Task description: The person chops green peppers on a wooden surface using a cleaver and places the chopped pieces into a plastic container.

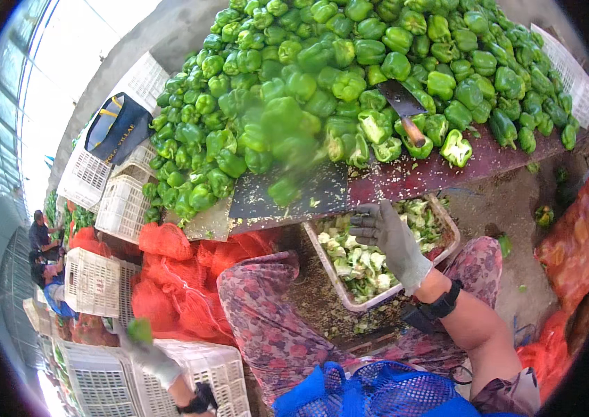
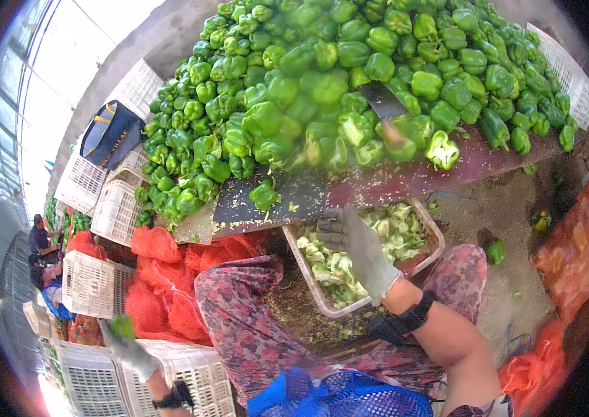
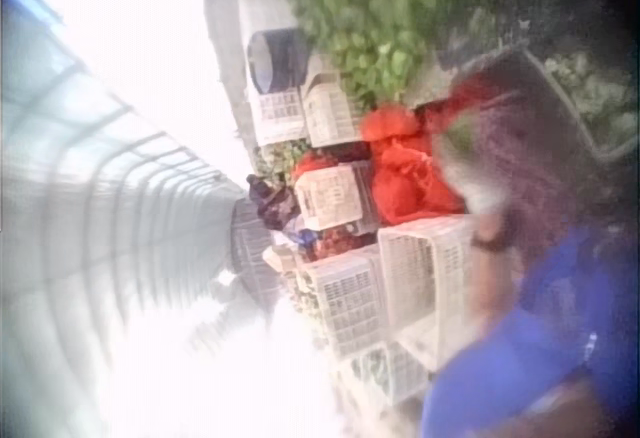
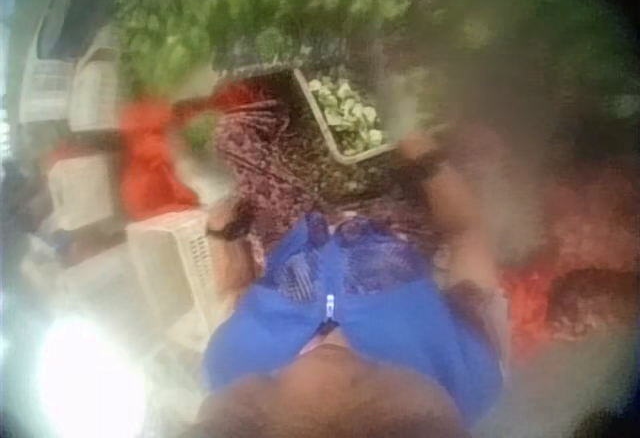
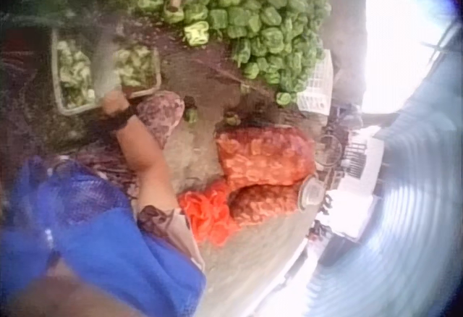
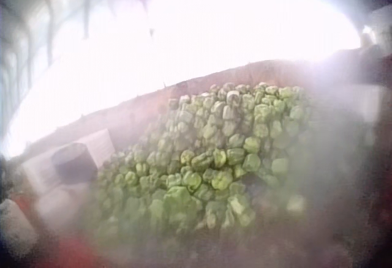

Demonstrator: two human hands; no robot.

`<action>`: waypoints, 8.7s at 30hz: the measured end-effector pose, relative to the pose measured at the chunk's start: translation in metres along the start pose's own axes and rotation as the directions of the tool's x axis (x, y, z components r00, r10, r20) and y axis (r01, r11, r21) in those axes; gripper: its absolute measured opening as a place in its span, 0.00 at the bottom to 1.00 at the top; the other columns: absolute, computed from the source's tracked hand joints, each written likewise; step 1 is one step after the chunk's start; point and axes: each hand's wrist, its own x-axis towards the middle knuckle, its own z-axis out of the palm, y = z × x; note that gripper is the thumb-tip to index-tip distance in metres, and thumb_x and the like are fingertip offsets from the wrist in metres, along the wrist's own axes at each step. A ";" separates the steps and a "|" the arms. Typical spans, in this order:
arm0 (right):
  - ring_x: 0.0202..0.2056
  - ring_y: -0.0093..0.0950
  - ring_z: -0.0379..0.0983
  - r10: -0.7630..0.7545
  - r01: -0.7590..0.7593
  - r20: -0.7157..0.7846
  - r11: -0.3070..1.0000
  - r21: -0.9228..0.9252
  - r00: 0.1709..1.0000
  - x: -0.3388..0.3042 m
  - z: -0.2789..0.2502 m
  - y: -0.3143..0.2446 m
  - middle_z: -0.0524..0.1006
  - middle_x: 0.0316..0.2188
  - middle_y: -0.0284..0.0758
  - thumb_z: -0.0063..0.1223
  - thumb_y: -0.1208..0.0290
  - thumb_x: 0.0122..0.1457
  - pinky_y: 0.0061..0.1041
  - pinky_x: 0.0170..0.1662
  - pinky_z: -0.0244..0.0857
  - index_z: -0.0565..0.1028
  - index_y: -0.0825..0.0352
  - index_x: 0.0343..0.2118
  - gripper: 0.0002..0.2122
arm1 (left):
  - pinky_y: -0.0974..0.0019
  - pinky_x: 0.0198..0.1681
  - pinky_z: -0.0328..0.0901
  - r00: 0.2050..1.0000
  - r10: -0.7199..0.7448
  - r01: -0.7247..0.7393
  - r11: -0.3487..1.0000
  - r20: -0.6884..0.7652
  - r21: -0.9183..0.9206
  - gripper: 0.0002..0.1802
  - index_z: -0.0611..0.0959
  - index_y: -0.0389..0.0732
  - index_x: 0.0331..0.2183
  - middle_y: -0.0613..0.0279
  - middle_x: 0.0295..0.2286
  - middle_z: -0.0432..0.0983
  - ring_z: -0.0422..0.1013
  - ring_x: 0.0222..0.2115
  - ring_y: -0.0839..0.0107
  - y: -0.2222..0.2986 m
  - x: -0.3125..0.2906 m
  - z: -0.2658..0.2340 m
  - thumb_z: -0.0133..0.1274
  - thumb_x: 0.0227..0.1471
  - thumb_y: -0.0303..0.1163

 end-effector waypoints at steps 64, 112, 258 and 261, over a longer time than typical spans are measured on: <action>0.39 0.43 0.75 0.136 0.325 0.447 0.509 -0.798 0.884 -0.014 0.015 0.044 0.78 0.36 0.46 0.57 0.52 0.49 0.36 0.43 0.68 0.73 0.61 0.45 0.23 | 0.63 0.54 0.63 0.035 0.176 0.996 0.080 0.984 -0.050 0.28 0.68 0.40 0.56 0.61 0.49 0.70 0.68 0.48 0.67 0.222 -0.141 0.155 0.51 0.57 0.38; 0.42 0.24 0.73 0.088 0.254 0.398 0.640 -0.725 0.913 -0.036 0.048 0.076 0.77 0.42 0.38 0.62 0.78 0.46 0.26 0.46 0.67 0.68 0.70 0.50 0.26 | 0.67 0.54 0.59 0.253 0.154 0.967 -0.029 0.955 -0.251 0.40 0.61 0.42 0.60 0.62 0.48 0.67 0.63 0.50 0.71 0.190 -0.175 0.163 0.61 0.51 0.42; 0.39 0.21 0.75 0.002 -0.073 0.173 0.911 0.406 0.985 0.002 -0.022 0.000 0.77 0.40 0.35 0.52 0.67 0.62 0.20 0.42 0.71 0.69 0.72 0.50 0.17 | 0.64 0.52 0.64 0.249 0.523 0.478 0.665 0.815 -0.573 0.29 0.75 0.34 0.50 0.52 0.44 0.74 0.71 0.44 0.64 0.308 -0.073 0.141 0.62 0.44 0.28; 0.40 0.23 0.75 0.083 -0.187 0.239 0.872 0.452 0.967 0.001 -0.031 0.009 0.76 0.42 0.38 0.50 0.70 0.63 0.19 0.43 0.71 0.70 0.72 0.49 0.15 | 0.60 0.55 0.60 0.230 0.664 0.126 0.704 0.711 -0.699 0.34 0.75 0.38 0.50 0.49 0.47 0.69 0.65 0.50 0.56 0.292 -0.085 0.145 0.66 0.39 0.33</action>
